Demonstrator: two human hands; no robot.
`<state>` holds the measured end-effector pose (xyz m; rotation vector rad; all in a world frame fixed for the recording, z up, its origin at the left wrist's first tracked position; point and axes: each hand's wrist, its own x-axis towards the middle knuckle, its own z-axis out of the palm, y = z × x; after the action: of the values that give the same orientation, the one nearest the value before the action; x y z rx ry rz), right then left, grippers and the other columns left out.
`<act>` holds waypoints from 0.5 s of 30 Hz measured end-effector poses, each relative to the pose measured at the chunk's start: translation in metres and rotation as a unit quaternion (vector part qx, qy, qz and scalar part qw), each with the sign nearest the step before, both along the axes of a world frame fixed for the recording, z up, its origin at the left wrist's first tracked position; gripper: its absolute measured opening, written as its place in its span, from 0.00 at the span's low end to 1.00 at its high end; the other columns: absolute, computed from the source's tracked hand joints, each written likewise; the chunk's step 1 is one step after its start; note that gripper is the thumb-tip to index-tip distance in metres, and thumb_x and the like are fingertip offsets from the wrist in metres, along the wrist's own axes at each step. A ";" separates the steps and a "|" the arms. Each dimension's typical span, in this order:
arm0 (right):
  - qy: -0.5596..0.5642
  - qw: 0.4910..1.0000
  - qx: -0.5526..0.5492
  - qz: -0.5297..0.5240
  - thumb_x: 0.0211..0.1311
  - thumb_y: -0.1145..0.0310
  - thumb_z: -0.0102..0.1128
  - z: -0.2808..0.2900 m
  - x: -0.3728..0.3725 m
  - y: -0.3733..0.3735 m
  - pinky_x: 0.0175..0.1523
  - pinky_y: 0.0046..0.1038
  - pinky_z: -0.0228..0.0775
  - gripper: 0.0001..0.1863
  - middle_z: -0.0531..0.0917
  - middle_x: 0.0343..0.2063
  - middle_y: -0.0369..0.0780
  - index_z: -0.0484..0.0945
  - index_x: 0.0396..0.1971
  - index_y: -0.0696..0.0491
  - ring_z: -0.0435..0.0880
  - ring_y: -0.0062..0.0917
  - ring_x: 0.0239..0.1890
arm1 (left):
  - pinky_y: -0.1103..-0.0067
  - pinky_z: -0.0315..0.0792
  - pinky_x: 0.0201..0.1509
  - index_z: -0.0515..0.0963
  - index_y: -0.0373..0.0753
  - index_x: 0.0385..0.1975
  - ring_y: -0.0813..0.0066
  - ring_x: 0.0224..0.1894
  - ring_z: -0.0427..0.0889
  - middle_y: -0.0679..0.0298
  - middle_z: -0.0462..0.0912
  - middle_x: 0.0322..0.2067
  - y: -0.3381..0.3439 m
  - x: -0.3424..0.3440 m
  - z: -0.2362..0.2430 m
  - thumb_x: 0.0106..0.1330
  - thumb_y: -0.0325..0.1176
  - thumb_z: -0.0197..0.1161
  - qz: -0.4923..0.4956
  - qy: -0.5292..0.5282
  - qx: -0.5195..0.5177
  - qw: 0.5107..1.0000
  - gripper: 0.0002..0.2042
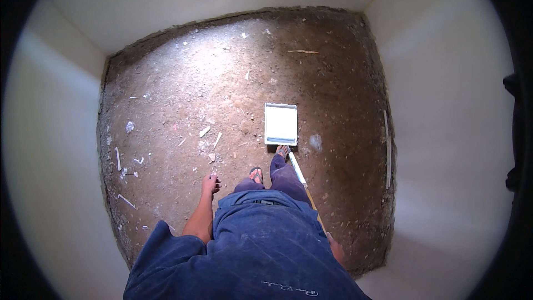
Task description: The person paints a white ceiling using a roller attached to a long extension pole. They repeatedly dip the roller into a paint tray on the floor and roll it across the ceiling surface in long strokes.
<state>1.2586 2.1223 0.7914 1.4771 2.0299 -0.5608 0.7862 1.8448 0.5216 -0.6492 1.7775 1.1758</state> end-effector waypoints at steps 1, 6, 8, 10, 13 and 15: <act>0.017 1.000 0.004 0.011 0.67 0.52 0.66 -0.009 -0.004 0.000 0.50 0.50 0.80 0.32 0.88 0.42 0.50 0.71 0.71 0.33 0.88 0.52 0.44 | 0.75 0.76 0.27 0.76 0.41 0.46 0.71 0.26 0.84 0.63 0.86 0.33 -0.003 0.001 -0.003 0.77 0.45 0.57 0.005 -0.007 -0.008 1.000 0.13; 0.044 0.999 0.012 0.012 0.72 0.51 0.60 -0.038 -0.016 -0.001 0.49 0.50 0.79 0.28 0.88 0.41 0.51 0.71 0.71 0.32 0.87 0.52 0.44 | 0.74 0.76 0.27 0.77 0.40 0.45 0.71 0.26 0.84 0.63 0.86 0.34 -0.010 0.005 -0.009 0.77 0.45 0.57 -0.001 0.003 -0.003 1.000 0.14; 0.075 0.997 0.029 0.012 0.72 0.52 0.61 -0.041 -0.023 -0.003 0.49 0.49 0.79 0.28 0.88 0.41 0.51 0.71 0.71 0.31 0.87 0.51 0.44 | 0.73 0.77 0.29 0.77 0.41 0.45 0.71 0.28 0.84 0.62 0.86 0.35 -0.009 0.005 -0.007 0.77 0.46 0.56 -0.005 0.003 -0.001 1.000 0.14; 0.066 0.997 0.025 -0.040 0.70 0.54 0.63 -0.035 -0.028 -0.006 0.50 0.48 0.78 0.28 0.88 0.41 0.52 0.73 0.69 0.34 0.87 0.51 0.44 | 0.73 0.78 0.32 0.77 0.41 0.45 0.71 0.31 0.85 0.62 0.85 0.36 -0.007 0.004 -0.004 0.78 0.48 0.55 -0.001 -0.001 0.003 1.000 0.16; 0.105 0.992 0.021 -0.073 0.67 0.58 0.65 -0.011 -0.024 -0.009 0.51 0.47 0.78 0.28 0.88 0.43 0.53 0.77 0.67 0.39 0.87 0.51 0.44 | 0.73 0.78 0.32 0.77 0.41 0.45 0.71 0.31 0.85 0.62 0.85 0.37 -0.005 0.002 0.000 0.78 0.48 0.55 0.008 0.012 0.012 1.000 0.16; 0.101 0.992 0.019 -0.074 0.66 0.60 0.66 0.008 -0.018 -0.009 0.51 0.46 0.78 0.27 0.88 0.44 0.53 0.78 0.66 0.41 0.88 0.50 0.44 | 0.74 0.78 0.31 0.77 0.41 0.45 0.71 0.31 0.85 0.62 0.85 0.36 -0.004 0.002 0.001 0.78 0.48 0.55 0.009 0.014 0.019 1.000 0.15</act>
<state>1.2411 2.1134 0.7991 1.6605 2.1037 -0.7637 0.7883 1.8405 0.5228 -0.6301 1.7715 1.2344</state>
